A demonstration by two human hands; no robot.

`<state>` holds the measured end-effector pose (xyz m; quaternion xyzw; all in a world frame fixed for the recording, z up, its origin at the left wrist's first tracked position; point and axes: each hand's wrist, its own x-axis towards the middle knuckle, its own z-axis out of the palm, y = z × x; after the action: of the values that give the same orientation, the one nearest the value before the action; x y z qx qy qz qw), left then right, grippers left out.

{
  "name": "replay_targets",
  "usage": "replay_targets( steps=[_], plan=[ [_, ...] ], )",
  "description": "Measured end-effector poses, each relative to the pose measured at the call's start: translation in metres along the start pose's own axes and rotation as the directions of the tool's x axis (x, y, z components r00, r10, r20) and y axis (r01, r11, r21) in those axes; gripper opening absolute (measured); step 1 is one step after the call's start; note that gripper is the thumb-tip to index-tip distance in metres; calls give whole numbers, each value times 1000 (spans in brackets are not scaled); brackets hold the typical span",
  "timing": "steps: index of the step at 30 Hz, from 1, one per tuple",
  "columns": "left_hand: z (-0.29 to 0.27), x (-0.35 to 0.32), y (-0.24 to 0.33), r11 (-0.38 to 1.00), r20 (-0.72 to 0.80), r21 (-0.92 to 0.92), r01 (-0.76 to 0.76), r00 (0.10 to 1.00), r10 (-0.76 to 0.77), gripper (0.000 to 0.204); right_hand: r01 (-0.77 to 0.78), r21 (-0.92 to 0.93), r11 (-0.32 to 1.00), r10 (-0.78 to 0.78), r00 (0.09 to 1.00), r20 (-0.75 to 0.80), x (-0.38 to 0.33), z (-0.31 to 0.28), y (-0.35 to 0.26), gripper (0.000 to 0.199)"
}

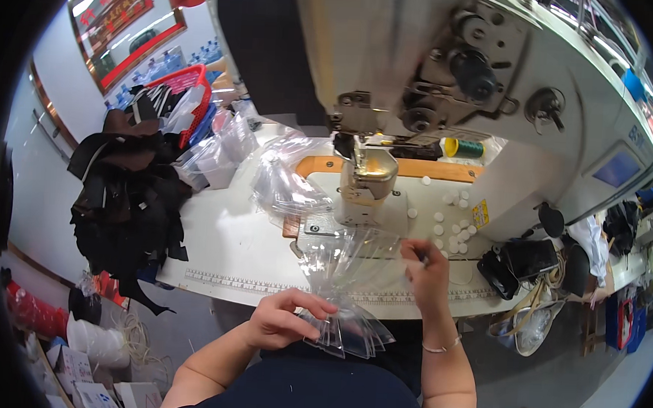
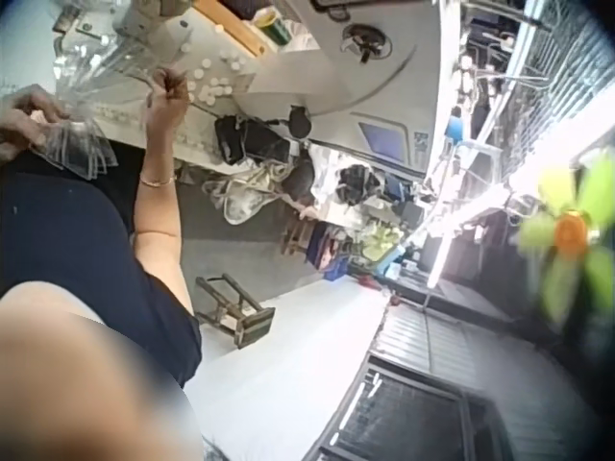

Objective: The recorder uses an industrial machine to attach small white components to a workpiece.

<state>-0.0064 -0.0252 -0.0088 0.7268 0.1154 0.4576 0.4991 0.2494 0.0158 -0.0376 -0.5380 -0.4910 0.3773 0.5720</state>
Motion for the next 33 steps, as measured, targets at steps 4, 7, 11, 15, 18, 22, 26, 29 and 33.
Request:
replay_targets(
  steps=[4, 7, 11, 15, 18, 22, 26, 29, 33],
  plan=[
    [12, 2, -3, 943, -153, -201, 265, 943, -297, 35, -389, 517, 763, 228, 909, 348, -36, -7, -1, 13],
    [8, 1, -8, 868, -71, 387, 311, 949, -308, 30, -432, 550, 714, 137, 858, 496, -58, -1, -4, 6],
    [-2, 8, -6, 908, 219, 403, -115, 975, 26, 26, -528, 605, 596, 174, 820, 545, -57, -12, 11, 4],
    [-5, -6, 4, 990, 287, -101, 95, 956, -62, 21, -508, 855, 100, -94, 851, 517, -40, -8, 12, 10],
    [-2, -18, -1, 837, 149, -325, 440, 898, -415, 17, -597, 744, 302, -65, 765, 640, -35, 6, -2, 7],
    [-7, -12, 3, 867, 187, -242, 436, 898, -399, 18, -679, 529, 510, 212, 695, 687, -15, 29, -12, 4],
    [-13, -17, 12, 844, 148, -475, 249, 968, -203, 18, -727, 577, 372, 199, 669, 716, -11, 32, 7, 9],
    [-17, -22, 17, 798, -255, -602, 5, 947, -198, 14, -706, 604, 369, 283, 704, 651, -17, 28, 11, 4],
    [-62, -11, 45, 855, -667, -519, 21, 616, -420, 19, -468, 459, 756, 435, 882, 182, -34, 6, 9, 16]
  ],
)
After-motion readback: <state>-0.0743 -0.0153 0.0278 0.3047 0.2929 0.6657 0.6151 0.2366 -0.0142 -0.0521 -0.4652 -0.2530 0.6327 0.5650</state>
